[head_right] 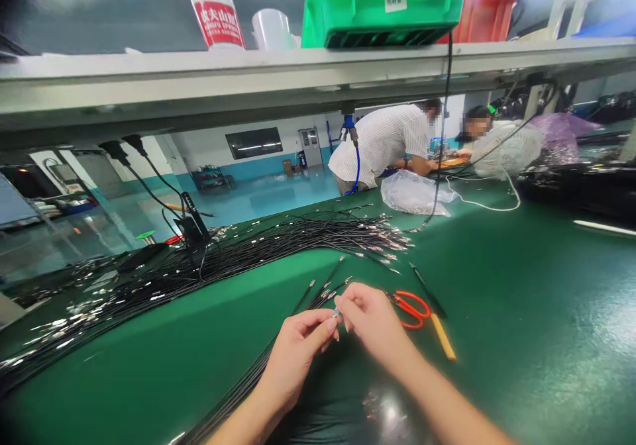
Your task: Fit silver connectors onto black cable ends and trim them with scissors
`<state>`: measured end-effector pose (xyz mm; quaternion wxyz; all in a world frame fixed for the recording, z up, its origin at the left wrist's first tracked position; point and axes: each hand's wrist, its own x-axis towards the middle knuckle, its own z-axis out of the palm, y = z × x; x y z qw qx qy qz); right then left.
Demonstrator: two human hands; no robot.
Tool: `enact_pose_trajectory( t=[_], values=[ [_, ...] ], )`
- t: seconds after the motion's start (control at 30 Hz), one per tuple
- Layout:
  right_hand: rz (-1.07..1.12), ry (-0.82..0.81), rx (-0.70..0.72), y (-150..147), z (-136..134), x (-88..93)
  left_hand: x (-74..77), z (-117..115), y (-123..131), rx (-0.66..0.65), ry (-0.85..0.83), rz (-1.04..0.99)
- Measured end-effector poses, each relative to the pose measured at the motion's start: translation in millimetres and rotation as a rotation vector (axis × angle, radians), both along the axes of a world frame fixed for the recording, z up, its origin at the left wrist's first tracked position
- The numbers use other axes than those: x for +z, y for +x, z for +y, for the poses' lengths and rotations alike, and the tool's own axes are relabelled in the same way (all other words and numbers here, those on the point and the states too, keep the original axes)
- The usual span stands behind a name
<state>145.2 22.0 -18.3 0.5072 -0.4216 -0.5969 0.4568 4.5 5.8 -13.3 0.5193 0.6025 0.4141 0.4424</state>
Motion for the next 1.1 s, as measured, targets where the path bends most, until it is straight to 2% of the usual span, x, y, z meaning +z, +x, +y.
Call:
enact_pose_trajectory(
  t=[0.37, 0.67, 1.1],
  values=[
    [-0.017, -0.032, -0.001, 0.6, 0.5, -8.4, -5.4, 0.8, -1.3, 0.003, -0.014, 0.001],
    [-0.004, -0.063, -0.024, 2.1, 5.2, -16.0, -12.2, 5.2, 3.5, 0.021, -0.182, -0.203],
    [-0.003, -0.049, 0.019, 1.8, 2.8, -13.8, -12.5, 4.7, 0.2, -0.024, -0.127, -0.155]
  ],
)
